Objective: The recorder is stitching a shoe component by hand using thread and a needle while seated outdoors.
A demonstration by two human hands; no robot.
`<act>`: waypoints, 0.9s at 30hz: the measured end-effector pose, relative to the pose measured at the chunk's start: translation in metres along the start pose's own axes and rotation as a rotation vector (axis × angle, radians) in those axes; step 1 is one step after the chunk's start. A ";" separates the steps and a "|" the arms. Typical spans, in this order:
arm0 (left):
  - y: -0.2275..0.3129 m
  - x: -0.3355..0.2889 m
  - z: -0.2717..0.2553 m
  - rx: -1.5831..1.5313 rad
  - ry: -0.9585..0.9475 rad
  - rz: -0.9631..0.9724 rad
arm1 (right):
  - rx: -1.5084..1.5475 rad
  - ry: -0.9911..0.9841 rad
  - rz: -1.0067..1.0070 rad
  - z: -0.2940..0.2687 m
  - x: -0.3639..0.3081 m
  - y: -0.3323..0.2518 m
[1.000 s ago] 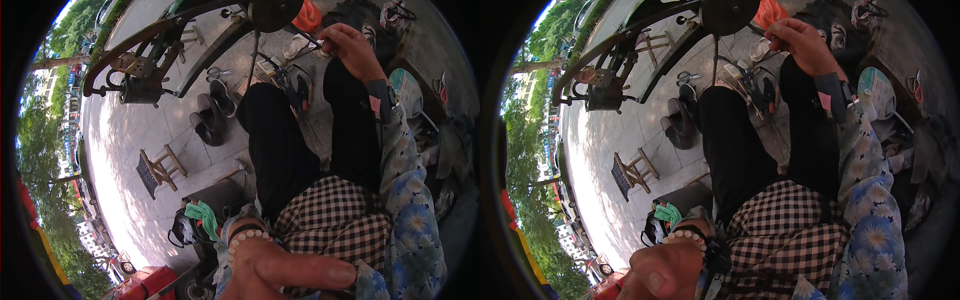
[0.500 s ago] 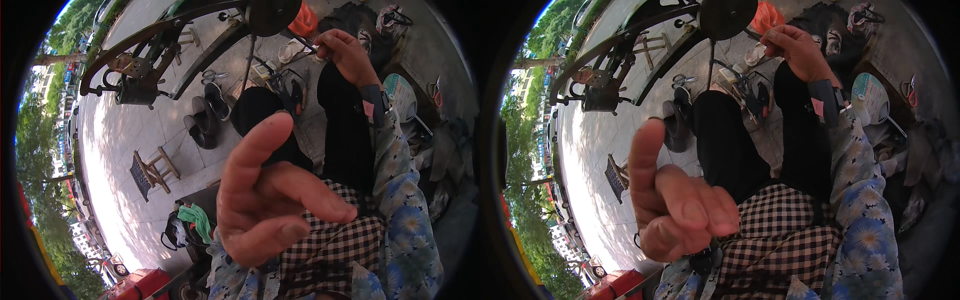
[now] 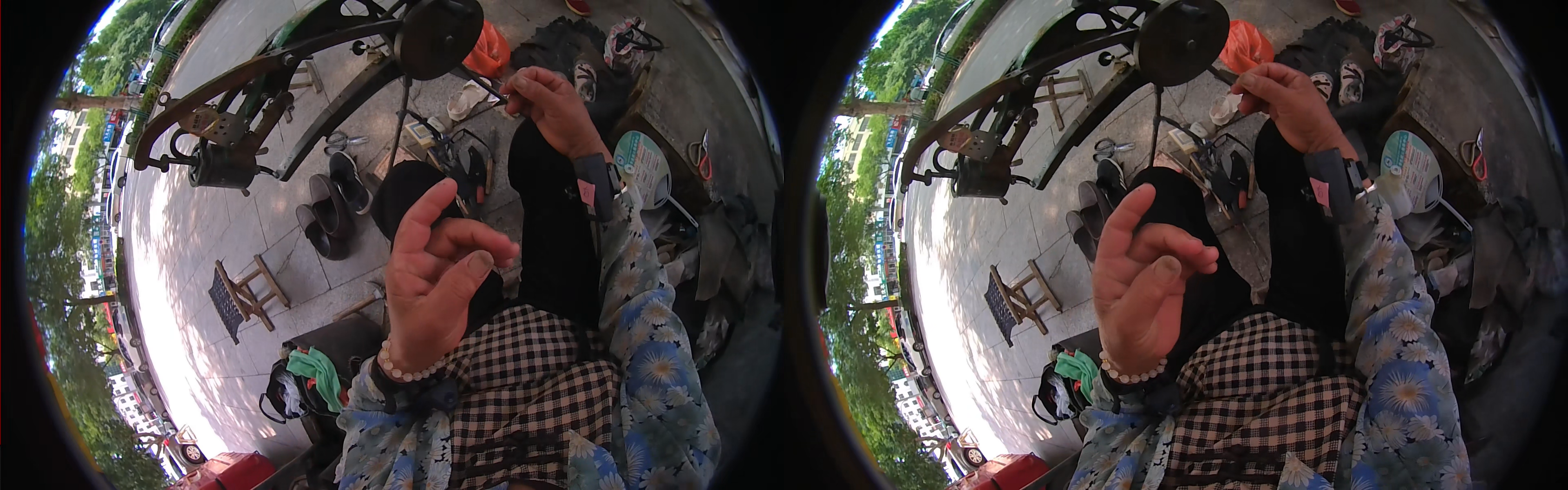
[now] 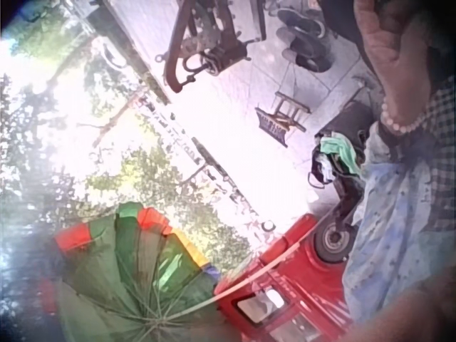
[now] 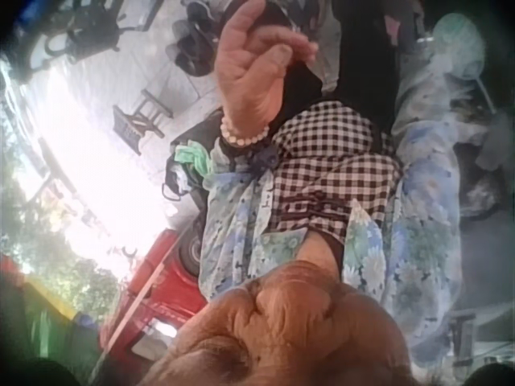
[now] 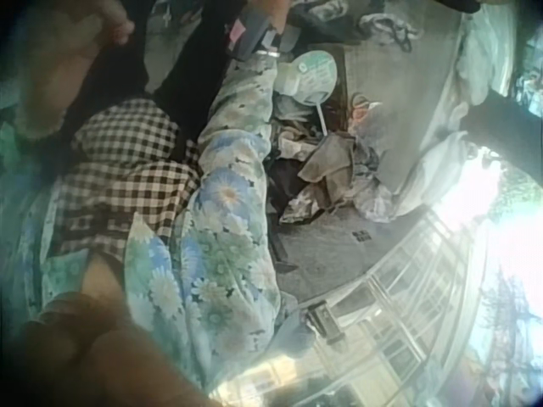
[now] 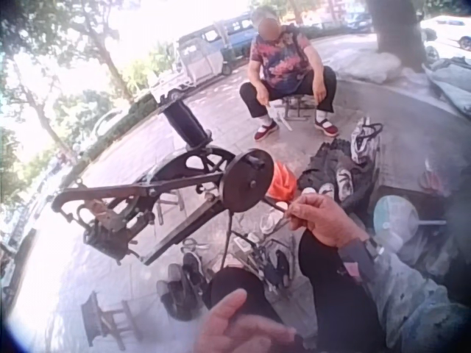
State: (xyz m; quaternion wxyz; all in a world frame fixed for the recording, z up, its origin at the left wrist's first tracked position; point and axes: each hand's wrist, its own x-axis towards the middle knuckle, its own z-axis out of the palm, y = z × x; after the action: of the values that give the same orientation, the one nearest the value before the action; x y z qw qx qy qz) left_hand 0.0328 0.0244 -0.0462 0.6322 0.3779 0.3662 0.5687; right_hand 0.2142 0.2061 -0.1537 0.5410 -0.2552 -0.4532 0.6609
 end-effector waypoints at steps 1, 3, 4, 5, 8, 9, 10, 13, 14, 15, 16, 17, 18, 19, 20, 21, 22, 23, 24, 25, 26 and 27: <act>0.001 -0.002 -0.001 -0.012 -0.009 0.027 | -0.008 -0.001 -0.003 0.003 0.001 0.001; 0.003 -0.001 0.000 -0.031 -0.027 0.031 | -0.020 0.021 0.002 -0.002 -0.002 -0.003; 0.006 -0.001 -0.001 -0.080 -0.083 0.073 | -0.037 0.008 0.008 -0.006 -0.002 -0.004; 0.008 -0.003 -0.004 -0.127 -0.136 0.121 | -0.052 -0.014 0.014 -0.007 -0.003 -0.004; 0.034 -0.013 -0.009 -0.069 -0.302 0.226 | -0.059 -0.011 0.003 -0.004 -0.004 -0.005; 0.043 -0.013 -0.007 -0.118 -0.453 0.284 | -0.063 -0.011 0.010 -0.003 -0.003 -0.003; 0.042 -0.020 0.006 -0.159 -0.300 0.426 | -0.046 -0.014 0.009 -0.002 -0.002 -0.001; 0.067 -0.035 0.038 -0.080 -0.321 0.407 | -0.042 0.015 -0.001 -0.014 -0.008 -0.003; 0.072 -0.053 0.030 -0.100 -0.335 0.465 | -0.008 -0.072 0.015 0.017 0.008 0.007; 0.076 -0.053 0.035 -0.191 -0.452 0.441 | -0.029 -0.012 0.004 -0.005 -0.002 0.000; 0.081 -0.089 -0.017 -0.491 -0.592 0.686 | -0.029 0.001 -0.010 -0.009 -0.004 -0.003; 0.085 -0.121 -0.068 -0.793 -0.713 0.937 | -0.026 0.000 -0.021 -0.009 -0.004 -0.004; 0.091 -0.095 -0.028 -0.517 -0.744 0.631 | -0.050 -0.003 -0.013 -0.006 -0.003 -0.002; 0.097 -0.063 0.023 -0.238 -0.765 0.304 | -0.052 0.005 -0.011 -0.010 -0.004 -0.002; 0.092 -0.068 0.028 -0.232 -0.760 0.306 | -0.036 -0.006 -0.012 0.001 -0.002 -0.006; 0.089 -0.078 0.030 -0.224 -0.682 0.342 | -0.032 -0.012 -0.011 0.003 -0.001 -0.004; 0.087 -0.083 0.031 -0.217 -0.604 0.377 | -0.028 -0.020 -0.010 0.000 0.001 0.002; 0.086 -0.083 0.031 -0.220 -0.611 0.374 | -0.031 -0.017 -0.012 0.000 0.000 -0.001; 0.086 -0.082 0.030 -0.222 -0.633 0.379 | -0.032 -0.011 -0.016 0.000 0.000 -0.002; 0.086 -0.081 0.029 -0.222 -0.654 0.384 | -0.029 -0.007 -0.017 -0.001 -0.001 -0.002; 0.085 -0.081 0.027 -0.224 -0.671 0.394 | -0.029 -0.007 -0.015 0.000 -0.001 -0.002; 0.085 -0.081 0.025 -0.223 -0.687 0.403 | -0.029 -0.007 -0.015 0.001 -0.001 -0.002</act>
State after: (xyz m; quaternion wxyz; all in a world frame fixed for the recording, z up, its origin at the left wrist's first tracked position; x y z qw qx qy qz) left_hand 0.0104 -0.0517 0.0434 0.6308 0.5389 -0.0112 0.5581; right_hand 0.2146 0.2048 -0.1519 0.5404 -0.2575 -0.4666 0.6511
